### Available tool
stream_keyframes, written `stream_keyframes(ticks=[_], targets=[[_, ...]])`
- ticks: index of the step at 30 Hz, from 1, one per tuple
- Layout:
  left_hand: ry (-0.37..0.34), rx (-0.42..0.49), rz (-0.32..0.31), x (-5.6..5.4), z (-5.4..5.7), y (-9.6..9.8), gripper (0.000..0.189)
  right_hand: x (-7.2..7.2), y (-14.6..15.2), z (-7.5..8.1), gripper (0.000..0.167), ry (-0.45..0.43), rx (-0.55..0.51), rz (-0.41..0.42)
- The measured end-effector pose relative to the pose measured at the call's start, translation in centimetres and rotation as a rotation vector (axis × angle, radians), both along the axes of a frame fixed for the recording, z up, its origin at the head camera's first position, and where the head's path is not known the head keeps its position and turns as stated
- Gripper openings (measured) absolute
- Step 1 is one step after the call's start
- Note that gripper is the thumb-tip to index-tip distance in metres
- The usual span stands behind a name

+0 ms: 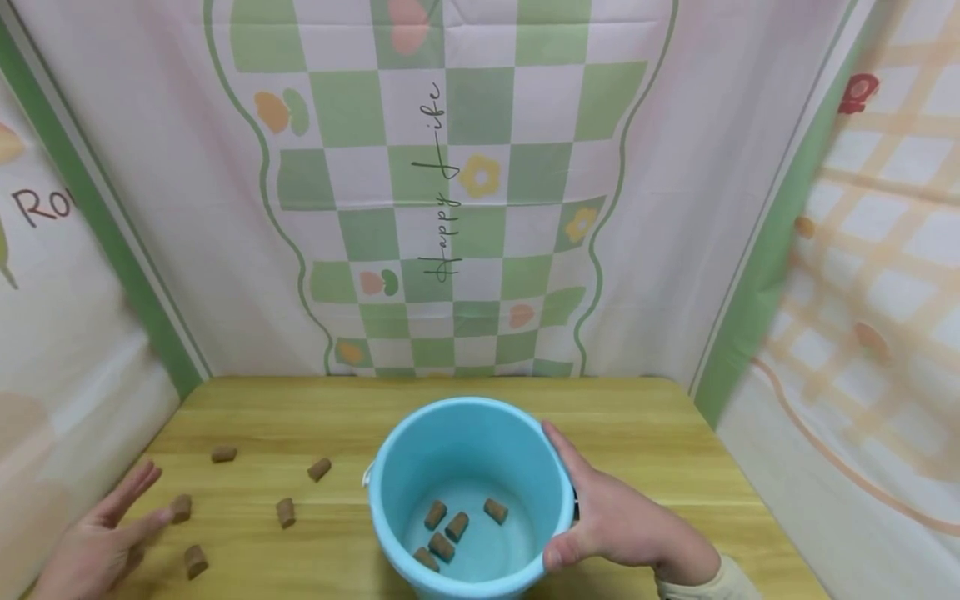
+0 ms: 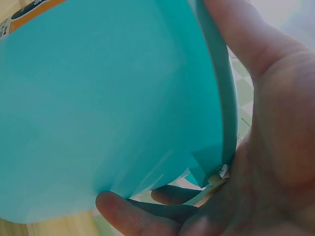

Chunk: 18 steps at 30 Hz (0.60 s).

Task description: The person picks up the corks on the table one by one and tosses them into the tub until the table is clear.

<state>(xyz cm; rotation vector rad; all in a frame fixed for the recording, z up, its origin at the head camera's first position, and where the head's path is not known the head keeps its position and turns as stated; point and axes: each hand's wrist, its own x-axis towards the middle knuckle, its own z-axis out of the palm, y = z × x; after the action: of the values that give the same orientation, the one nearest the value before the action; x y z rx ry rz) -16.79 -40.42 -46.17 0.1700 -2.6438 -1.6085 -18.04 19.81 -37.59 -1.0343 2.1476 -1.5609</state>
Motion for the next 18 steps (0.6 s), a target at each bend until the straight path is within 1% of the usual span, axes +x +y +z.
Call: stream_keyframes(ticks=[3, 5, 8, 9, 11, 14, 16, 18], targets=[[-0.100, -0.024, -0.017, -0.3, -0.5, -1.1, 0.089, 0.0, 0.0, 0.0, 0.128, 0.003, 0.001, -0.002], [-0.144, -0.045, -0.024, -0.6, -0.8, -1.6, 0.094, 0.0, 0.0, 0.0, 0.128, 0.006, 0.006, -0.008], [-0.168, -0.071, -0.019, -0.7, -1.1, -2.2, 0.097, 0.1, 0.0, 0.0, 0.128, 0.008, 0.010, -0.010], [-0.172, -0.104, -0.018, -0.8, -1.3, -2.3, 0.097, 0.1, 0.0, 0.0, 0.127, 0.006, 0.010, -0.010], [-0.189, -0.114, -0.026, -1.0, -1.4, -2.5, 0.097, 0.1, 0.0, 0.0, 0.127, 0.005, 0.010, -0.009], [-0.225, -0.115, -0.049, -1.4, -1.8, -3.0, 0.096, 0.1, 0.0, 0.0, 0.127, 0.004, 0.008, -0.012], [-0.249, -0.078, -0.064, -1.7, -2.2, -3.4, 0.094, 0.2, 0.1, 0.0, 0.127, 0.005, 0.009, -0.016], [-0.233, -0.094, -0.076, -1.8, -3.0, -3.7, 0.091, 0.2, 0.1, 0.0, 0.128, 0.002, 0.007, -0.016]])
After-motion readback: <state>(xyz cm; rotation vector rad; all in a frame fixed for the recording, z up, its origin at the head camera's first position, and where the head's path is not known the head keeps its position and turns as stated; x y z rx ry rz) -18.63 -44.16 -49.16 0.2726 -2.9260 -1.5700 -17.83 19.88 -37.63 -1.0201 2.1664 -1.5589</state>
